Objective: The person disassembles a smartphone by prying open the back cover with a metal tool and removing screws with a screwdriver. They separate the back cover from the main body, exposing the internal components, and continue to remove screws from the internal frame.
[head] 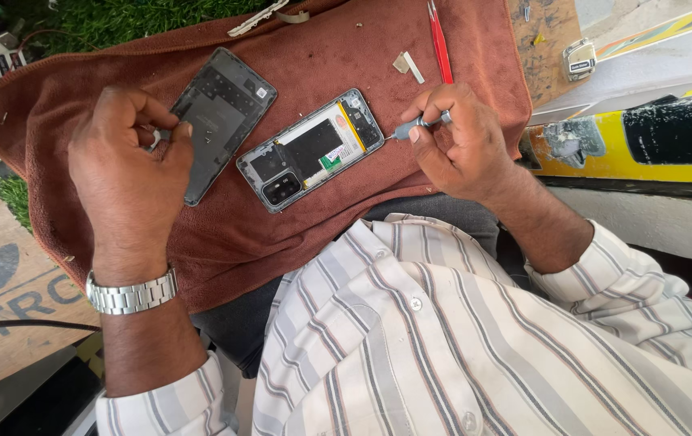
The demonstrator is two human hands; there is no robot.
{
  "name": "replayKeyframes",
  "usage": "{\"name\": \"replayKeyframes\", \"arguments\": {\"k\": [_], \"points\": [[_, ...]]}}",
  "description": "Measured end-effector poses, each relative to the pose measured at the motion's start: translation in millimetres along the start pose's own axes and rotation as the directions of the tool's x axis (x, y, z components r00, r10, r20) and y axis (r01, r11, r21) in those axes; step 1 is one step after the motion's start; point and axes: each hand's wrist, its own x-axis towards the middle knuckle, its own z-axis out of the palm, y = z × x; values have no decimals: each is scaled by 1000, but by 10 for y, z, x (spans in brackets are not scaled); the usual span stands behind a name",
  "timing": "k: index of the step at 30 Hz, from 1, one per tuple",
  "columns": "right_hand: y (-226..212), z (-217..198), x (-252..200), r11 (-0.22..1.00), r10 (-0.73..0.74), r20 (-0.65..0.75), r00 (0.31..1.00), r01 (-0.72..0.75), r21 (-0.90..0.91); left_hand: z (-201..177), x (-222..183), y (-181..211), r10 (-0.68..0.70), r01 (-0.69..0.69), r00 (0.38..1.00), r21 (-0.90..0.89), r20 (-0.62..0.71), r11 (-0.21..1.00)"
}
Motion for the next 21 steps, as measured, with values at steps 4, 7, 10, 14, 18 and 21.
{"name": "replayKeyframes", "arguments": {"k": [4, 7, 10, 14, 18, 21], "points": [[-232, -58, 117, 964, -31, 105, 994, 57, -260, 76, -49, -57, 61, -60, 998, 43, -14, 997], [-386, -57, 214, 902, -1, 161, 987, 70, -426, 111, -73, -51, 76, -76, 997, -39, -8, 996], [-496, -88, 318, 921, -41, 211, 977, 118, -372, 119, -64, -52, 85, -85, 996, 14, 14, 996], [-599, -175, 365, 899, -40, 272, 961, 153, -410, 128, -80, -39, 103, -104, 995, 66, 5, 992], [-544, -130, 346, 810, 155, 236, 959, 13, -586, 191, -51, 47, 120, -120, 993, 136, 7, 983], [-564, -185, 301, 848, -180, 213, 960, 261, -462, 285, -20, 205, 122, -128, 991, 153, 46, 980]]}}
